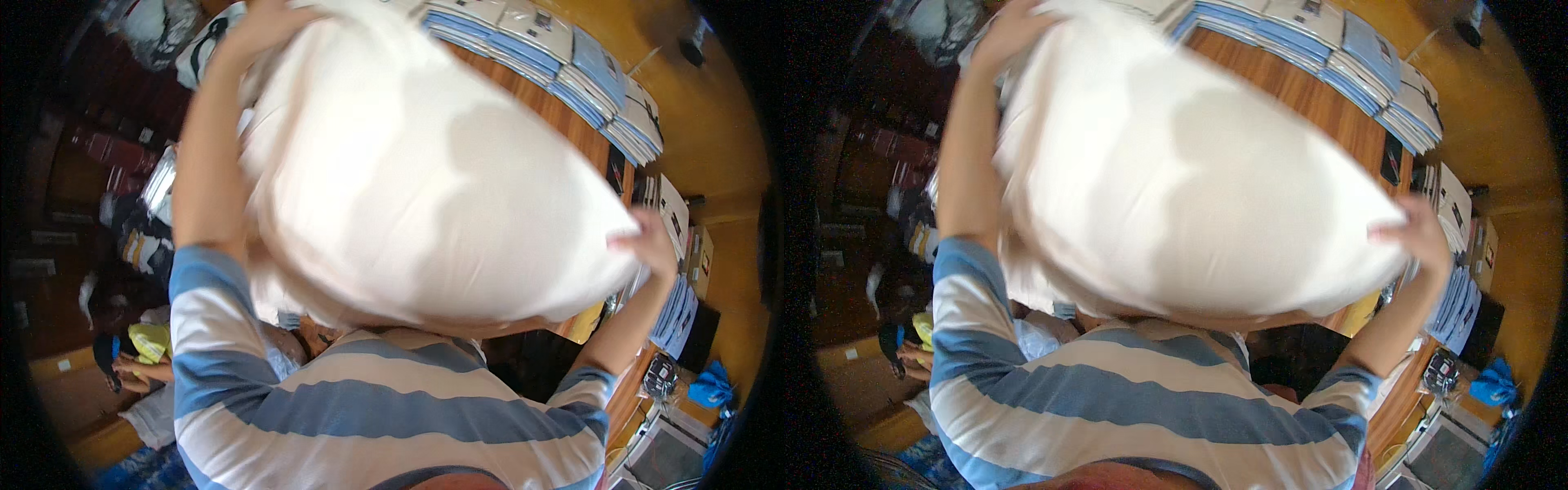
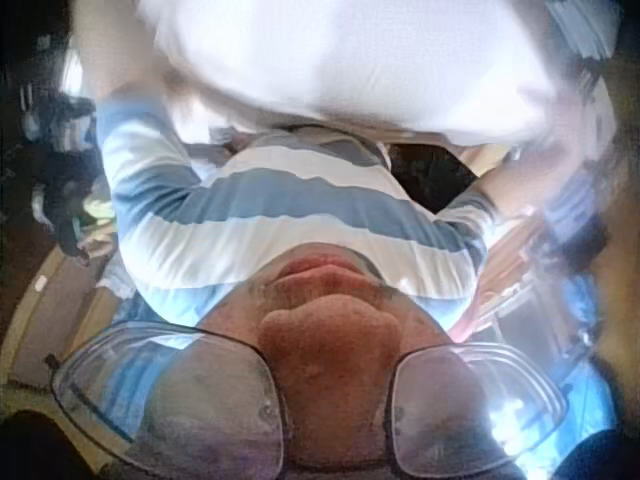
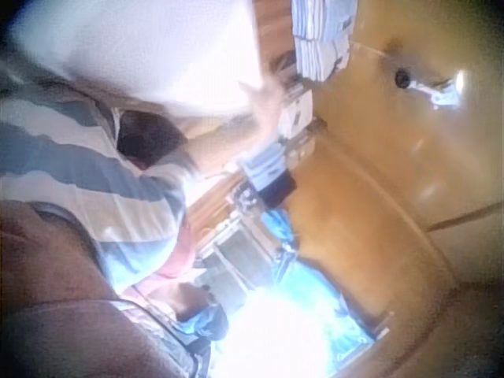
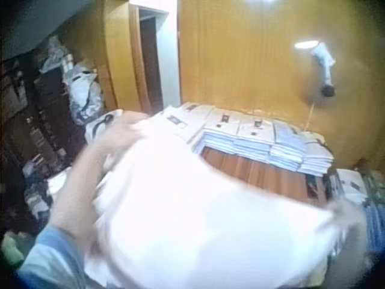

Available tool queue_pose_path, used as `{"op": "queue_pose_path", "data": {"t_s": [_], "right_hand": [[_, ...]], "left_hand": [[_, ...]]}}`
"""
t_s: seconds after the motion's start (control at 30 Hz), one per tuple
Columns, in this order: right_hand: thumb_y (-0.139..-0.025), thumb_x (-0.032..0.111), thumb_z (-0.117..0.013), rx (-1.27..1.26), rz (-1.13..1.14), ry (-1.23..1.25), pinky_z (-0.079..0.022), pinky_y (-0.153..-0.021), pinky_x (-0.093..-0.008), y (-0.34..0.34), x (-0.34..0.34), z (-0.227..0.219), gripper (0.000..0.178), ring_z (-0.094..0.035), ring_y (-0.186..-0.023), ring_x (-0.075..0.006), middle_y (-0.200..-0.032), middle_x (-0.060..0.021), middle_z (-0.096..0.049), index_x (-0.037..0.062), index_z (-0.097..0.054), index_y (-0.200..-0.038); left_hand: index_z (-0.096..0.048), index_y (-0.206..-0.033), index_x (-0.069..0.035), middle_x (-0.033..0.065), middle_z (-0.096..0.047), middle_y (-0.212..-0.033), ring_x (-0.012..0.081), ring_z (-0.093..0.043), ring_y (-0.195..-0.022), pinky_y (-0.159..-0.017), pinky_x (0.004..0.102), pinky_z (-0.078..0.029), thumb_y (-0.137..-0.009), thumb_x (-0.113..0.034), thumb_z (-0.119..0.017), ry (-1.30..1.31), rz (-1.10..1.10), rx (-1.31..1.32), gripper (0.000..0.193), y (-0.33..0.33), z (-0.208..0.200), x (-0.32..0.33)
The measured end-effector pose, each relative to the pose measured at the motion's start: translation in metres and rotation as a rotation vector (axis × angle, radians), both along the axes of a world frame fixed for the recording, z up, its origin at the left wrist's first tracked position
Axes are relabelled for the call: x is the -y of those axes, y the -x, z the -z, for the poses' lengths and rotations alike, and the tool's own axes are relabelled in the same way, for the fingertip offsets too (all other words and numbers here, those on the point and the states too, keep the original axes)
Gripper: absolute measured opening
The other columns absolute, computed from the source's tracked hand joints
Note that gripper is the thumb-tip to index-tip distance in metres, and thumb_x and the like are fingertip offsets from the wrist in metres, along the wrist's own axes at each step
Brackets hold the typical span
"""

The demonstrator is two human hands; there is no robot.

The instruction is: The person folds button-down shirts on a table, aligning the fabric, folding in the sleeves and sides, and stacking the finished items.

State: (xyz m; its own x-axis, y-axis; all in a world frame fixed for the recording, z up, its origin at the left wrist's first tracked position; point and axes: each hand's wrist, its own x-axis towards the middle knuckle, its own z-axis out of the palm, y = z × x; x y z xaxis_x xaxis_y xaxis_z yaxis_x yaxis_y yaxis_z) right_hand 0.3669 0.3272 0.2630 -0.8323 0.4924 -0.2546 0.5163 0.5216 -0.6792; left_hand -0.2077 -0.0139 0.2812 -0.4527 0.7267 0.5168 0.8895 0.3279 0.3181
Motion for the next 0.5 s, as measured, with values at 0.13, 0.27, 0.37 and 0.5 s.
{"op": "queue_pose_path", "data": {"t_s": [0.13,0.27,0.37,0.5], "right_hand": [[-0.089,0.029,-0.078,-0.097,0.262,-0.919,-0.055,-0.089,-0.0472,0.03,-0.131,0.123,0.061,-0.067,-0.104,-0.0441,-0.121,-0.0285,-0.067,-0.0022,-0.056,-0.136],[-0.092,0.028,-0.072,-0.22,0.522,-0.826,-0.048,-0.101,-0.0537,0.04,-0.044,0.174,0.065,-0.058,-0.12,-0.0495,-0.128,-0.0307,-0.06,-0.0005,-0.049,-0.146],[-0.088,0.035,-0.079,-0.038,0.618,-0.794,-0.048,-0.099,-0.0539,-0.03,0.019,0.267,0.066,-0.058,-0.119,-0.0479,-0.127,-0.0305,-0.059,-0.0015,-0.054,-0.137],[-0.084,0.041,-0.083,0.16,0.918,-0.528,-0.052,-0.095,-0.0488,-0.061,0.101,0.27,0.064,-0.064,-0.115,-0.0403,-0.114,-0.0258,-0.066,-0.0018,-0.06,-0.125]], "left_hand": [[-0.075,-0.109,-0.001,0.0123,-0.076,-0.094,0.0284,-0.072,-0.091,-0.089,0.0411,-0.057,-0.09,-0.014,-0.07,-0.472,-0.211,-0.634,0.024,-0.05,0.082,-0.203],[-0.062,-0.135,-0.005,0.0221,-0.057,-0.138,0.0427,-0.052,-0.129,-0.11,0.0512,-0.043,-0.088,-0.016,-0.07,-0.097,0.067,-0.029,0.05,-0.139,0.193,-0.184],[-0.061,-0.134,-0.002,0.0261,-0.055,-0.138,0.045,-0.051,-0.13,-0.111,0.0524,-0.04,-0.087,-0.015,-0.073,-0.019,-0.06,0.133,0.051,-0.187,0.271,-0.077],[-0.06,-0.125,0.003,0.0246,-0.059,-0.126,0.0428,-0.056,-0.117,-0.101,0.0516,-0.044,-0.088,-0.027,-0.079,0.128,-0.516,0.12,0.052,-0.227,0.304,0.087]]}}
